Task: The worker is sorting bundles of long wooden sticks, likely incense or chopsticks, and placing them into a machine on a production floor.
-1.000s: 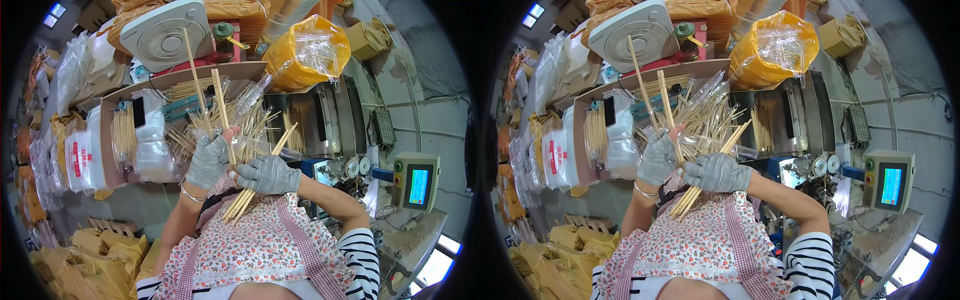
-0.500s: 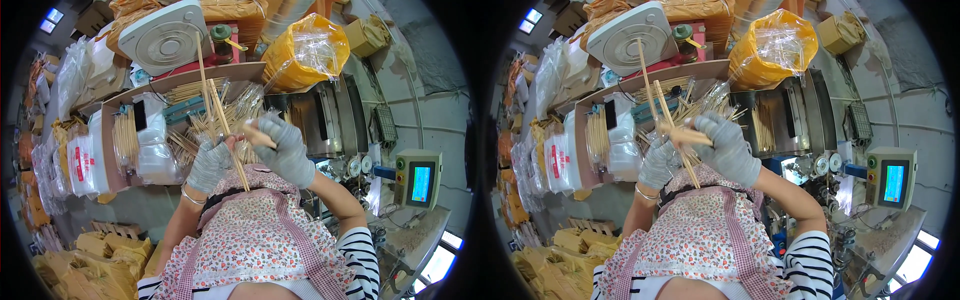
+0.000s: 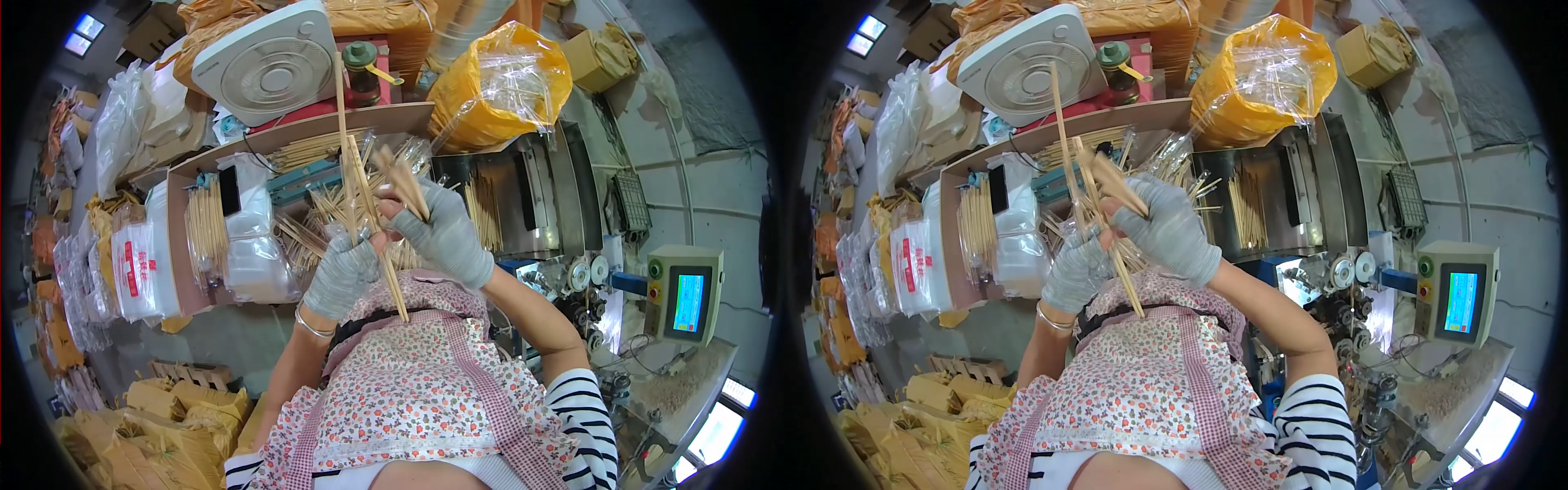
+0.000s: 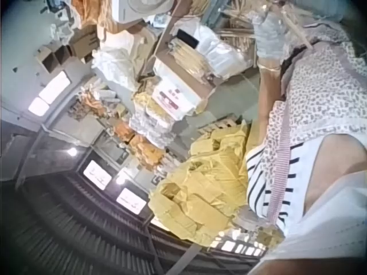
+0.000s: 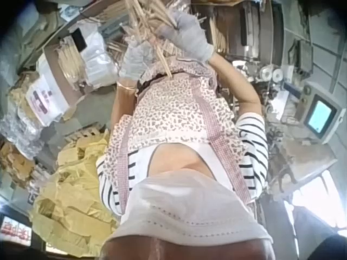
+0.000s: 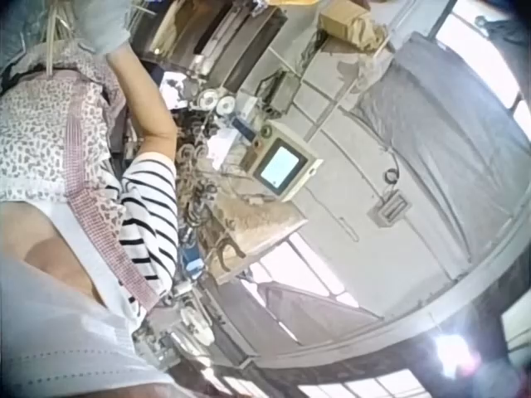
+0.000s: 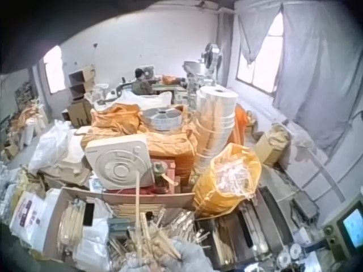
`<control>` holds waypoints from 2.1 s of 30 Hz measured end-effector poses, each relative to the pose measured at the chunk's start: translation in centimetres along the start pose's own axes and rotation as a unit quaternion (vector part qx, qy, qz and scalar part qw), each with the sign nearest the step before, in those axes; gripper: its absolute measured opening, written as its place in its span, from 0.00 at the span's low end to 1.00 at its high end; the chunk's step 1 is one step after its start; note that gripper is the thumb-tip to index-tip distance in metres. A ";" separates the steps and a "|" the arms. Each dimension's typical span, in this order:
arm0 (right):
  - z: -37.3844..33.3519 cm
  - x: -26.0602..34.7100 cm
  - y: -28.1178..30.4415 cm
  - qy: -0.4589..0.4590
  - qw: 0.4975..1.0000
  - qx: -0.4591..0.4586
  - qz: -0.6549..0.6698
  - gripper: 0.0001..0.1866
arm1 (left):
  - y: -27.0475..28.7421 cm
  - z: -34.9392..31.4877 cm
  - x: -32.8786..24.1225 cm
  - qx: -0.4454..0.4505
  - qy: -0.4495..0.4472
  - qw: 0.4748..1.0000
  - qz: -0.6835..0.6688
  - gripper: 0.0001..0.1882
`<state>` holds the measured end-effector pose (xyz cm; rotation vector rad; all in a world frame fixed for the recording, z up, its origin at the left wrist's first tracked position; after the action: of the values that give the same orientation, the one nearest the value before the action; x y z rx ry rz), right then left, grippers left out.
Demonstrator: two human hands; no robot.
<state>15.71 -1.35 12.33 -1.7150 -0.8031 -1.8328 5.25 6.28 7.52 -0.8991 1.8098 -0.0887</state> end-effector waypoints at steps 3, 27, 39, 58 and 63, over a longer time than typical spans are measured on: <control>-0.1 -0.7 -1.4 -0.224 0.945 0.043 0.235 0.14 | -0.7 -0.2 0.4 0.014 0.026 0.999 0.024 0.11; 2.9 -5.4 2.2 -0.246 0.850 0.100 0.456 0.14 | -5.8 -3.1 3.1 0.338 -0.122 0.803 0.475 0.15; 3.0 -1.8 6.6 -0.112 0.954 -0.092 0.264 0.12 | 2.3 -0.4 5.1 -0.039 -0.097 0.943 0.315 0.11; -3.1 -3.8 -2.3 -0.200 0.962 0.049 0.182 0.13 | 0.7 -2.8 7.5 0.024 -0.094 0.975 0.197 0.19; 0.2 -1.5 4.1 -0.056 0.986 -0.045 0.149 0.17 | -1.8 -2.7 4.9 0.027 0.031 0.988 0.148 0.20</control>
<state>18.90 -4.13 11.17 -1.8930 -0.4799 -1.6040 3.20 1.09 5.73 -0.5878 1.9693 0.0230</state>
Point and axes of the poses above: each hand's wrist, its own z-axis towards the middle knuckle, its own y-axis out of the back of the hand, x = y × z, the point moved 8 cm from there along z, towards the middle knuckle, and after that the axes turned 4 degrees about -x, right-handed, at the moved point
